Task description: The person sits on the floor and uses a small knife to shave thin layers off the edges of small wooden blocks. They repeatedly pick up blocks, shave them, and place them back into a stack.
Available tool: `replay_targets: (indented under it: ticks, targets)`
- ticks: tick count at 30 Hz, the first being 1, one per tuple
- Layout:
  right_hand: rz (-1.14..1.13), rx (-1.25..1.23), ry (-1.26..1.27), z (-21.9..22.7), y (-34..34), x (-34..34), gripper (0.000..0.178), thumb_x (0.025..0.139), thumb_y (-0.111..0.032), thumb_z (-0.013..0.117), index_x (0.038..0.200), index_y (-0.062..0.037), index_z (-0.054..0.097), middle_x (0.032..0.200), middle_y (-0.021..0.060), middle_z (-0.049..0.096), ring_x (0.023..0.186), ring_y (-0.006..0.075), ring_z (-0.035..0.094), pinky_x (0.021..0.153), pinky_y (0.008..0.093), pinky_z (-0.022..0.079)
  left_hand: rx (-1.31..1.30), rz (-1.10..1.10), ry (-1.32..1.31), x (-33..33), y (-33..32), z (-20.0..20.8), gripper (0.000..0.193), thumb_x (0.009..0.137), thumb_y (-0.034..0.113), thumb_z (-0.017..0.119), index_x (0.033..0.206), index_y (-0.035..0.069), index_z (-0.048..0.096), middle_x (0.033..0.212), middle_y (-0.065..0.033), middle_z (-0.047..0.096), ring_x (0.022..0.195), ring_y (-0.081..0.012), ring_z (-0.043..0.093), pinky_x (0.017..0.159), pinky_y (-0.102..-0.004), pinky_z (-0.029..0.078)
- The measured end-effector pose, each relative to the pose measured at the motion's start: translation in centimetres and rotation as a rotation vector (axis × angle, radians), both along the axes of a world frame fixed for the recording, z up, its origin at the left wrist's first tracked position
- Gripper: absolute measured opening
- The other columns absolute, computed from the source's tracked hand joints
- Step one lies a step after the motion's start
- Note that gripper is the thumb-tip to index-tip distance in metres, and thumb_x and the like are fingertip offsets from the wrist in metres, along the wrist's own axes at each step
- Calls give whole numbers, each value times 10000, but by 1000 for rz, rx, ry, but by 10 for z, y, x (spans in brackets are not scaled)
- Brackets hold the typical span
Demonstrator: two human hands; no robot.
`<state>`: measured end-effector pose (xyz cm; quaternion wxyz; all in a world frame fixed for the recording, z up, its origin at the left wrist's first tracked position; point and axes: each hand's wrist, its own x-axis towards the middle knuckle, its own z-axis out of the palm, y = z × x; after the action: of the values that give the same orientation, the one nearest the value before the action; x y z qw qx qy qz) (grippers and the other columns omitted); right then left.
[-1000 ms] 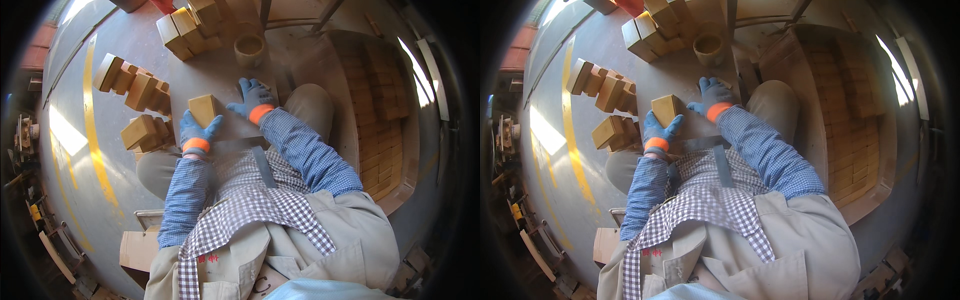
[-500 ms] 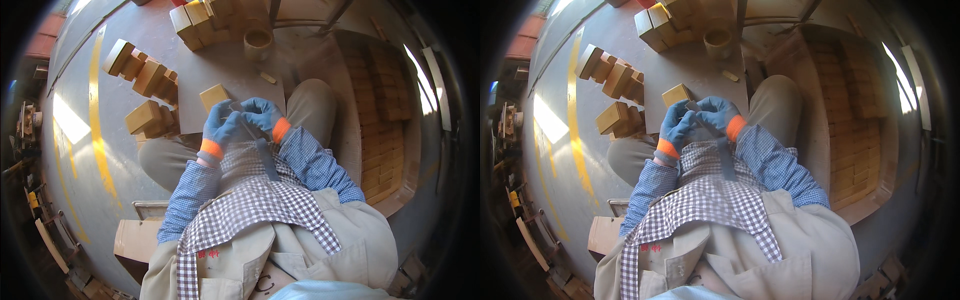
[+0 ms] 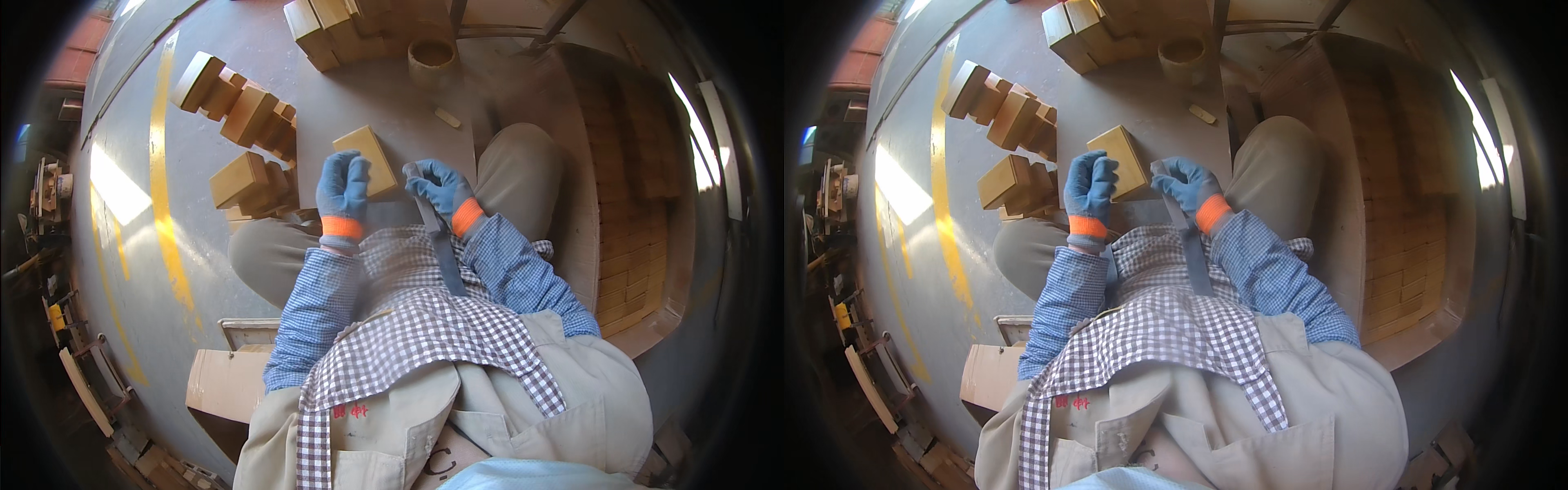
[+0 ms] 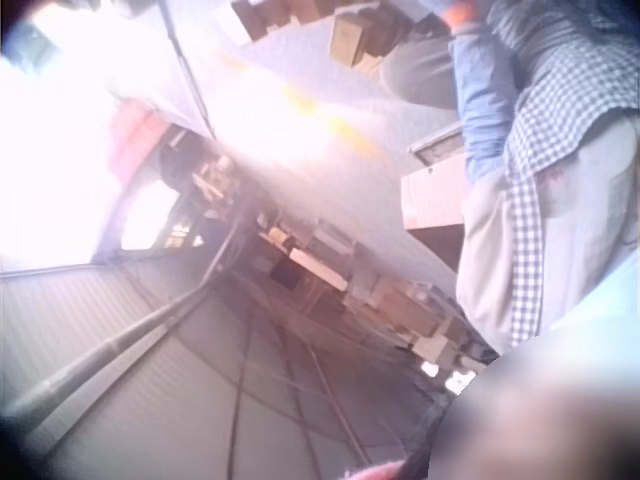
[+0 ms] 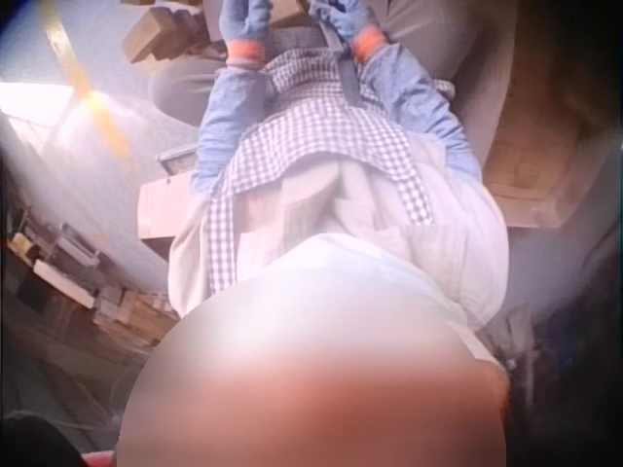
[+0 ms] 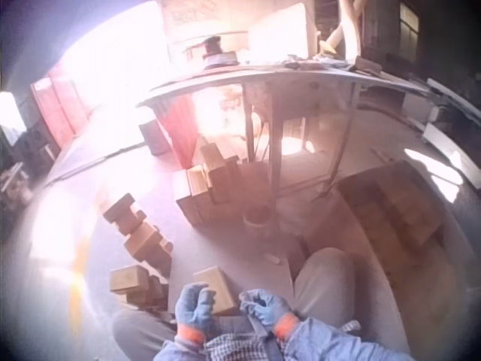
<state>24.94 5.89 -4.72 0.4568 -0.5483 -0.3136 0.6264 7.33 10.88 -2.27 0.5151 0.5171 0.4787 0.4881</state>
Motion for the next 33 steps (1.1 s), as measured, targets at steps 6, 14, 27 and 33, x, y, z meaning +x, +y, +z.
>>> replay_targets:
  ticks: [6, 14, 27, 33]
  targets:
    - [-68, -60, -215, -24, 26, -11, 131, 900, -111, 642, 991, -21, 670, 912, 1, 668, 836, 76, 598, 791, 218, 494, 463, 137, 693, 7, 65, -49, 292, 846, 196, 650, 1106, 66, 624, 1081, -137, 610, 1006, -325, 572, 914, -393, 456]
    - [-44, 97, -379, -26, 18, -14, 190, 844, -230, 695, 859, -42, 674, 783, 65, 684, 719, 121, 627, 687, 282, 511, 343, 160, 671, 16, 62, -57, 258, 866, 182, 608, 1087, 50, 631, 1062, -145, 610, 997, -326, 573, 906, -389, 457]
    - [-88, 114, -408, -12, 20, -14, 149, 822, -196, 700, 822, -50, 670, 764, 69, 675, 696, 133, 628, 668, 288, 511, 316, 148, 693, 17, 60, -51, 247, 877, 179, 599, 1085, 49, 625, 1055, -135, 608, 991, -319, 566, 900, -381, 458]
    - [-70, 69, -367, -13, 18, -9, 142, 818, -190, 703, 833, -51, 678, 793, 65, 679, 720, 138, 641, 697, 286, 525, 309, 137, 693, 17, 59, -49, 249, 884, 183, 595, 1091, 47, 622, 1060, -137, 605, 994, -317, 562, 906, -382, 454]
